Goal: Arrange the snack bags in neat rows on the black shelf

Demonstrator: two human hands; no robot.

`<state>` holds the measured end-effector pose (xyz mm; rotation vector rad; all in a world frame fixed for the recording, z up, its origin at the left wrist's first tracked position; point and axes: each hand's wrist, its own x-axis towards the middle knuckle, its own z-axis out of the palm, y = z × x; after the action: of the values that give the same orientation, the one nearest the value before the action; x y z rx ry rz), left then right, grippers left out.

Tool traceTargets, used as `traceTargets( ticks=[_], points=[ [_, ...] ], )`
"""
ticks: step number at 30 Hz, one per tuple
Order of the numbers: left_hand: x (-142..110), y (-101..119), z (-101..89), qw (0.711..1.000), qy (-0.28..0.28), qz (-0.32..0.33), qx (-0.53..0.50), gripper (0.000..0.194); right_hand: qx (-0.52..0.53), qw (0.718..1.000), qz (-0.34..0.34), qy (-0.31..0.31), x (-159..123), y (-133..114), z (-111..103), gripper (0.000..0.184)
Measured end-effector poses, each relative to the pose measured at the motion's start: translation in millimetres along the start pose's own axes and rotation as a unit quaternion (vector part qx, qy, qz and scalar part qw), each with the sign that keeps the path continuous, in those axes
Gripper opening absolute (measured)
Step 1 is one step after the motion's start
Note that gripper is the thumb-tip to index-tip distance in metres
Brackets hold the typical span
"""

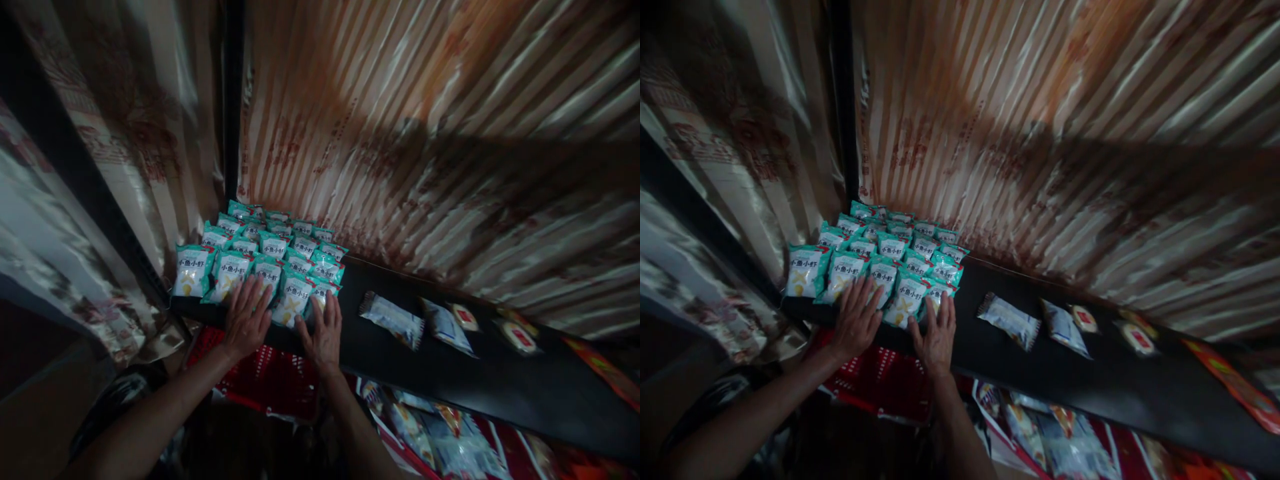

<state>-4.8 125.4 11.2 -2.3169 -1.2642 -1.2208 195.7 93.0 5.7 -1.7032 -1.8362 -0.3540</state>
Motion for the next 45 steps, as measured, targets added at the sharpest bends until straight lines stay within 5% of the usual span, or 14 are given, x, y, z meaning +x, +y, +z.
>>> traceTargets(
  ticks=[4, 7, 13, 19, 32, 45],
  points=[
    [-2.4, 32.5, 11.2, 0.994, -0.056, 0.083, -0.043, 0.047, -0.002, 1.0, -0.003, -0.002, -1.3, -0.6, -2.1, 0.05],
    [-1.0, 47.3, 19.1, 0.993, -0.069, 0.082, -0.052, 0.046, 0.0, 1.0, -0.001, -0.011, -2.5, 0.6, -2.8, 0.051],
    [0.8, 51.8, 25.3, 0.993, -0.079, 0.065, -0.055, 0.048, 0.04, 0.999, 0.028, 0.006, -5.4, 3.9, -1.5, 0.064],
    [-1.2, 55.7, 28.3, 0.995, -0.076, 0.053, -0.038, 0.049, 0.07, 0.989, 0.128, 0.036, -8.7, 8.6, 3.8, 0.066],
    [-1.2, 75.1, 34.0, 0.998, -0.058, 0.0, -0.013, 0.047, 0.094, 0.99, 0.103, -0.022, -5.8, 10.0, 2.8, 0.064],
    [-1.7, 116.4, 28.4, 0.997, -0.031, 0.041, -0.05, 0.052, 0.219, 0.959, 0.162, 0.075, -13.4, 18.0, 1.4, 0.05]
  ],
)
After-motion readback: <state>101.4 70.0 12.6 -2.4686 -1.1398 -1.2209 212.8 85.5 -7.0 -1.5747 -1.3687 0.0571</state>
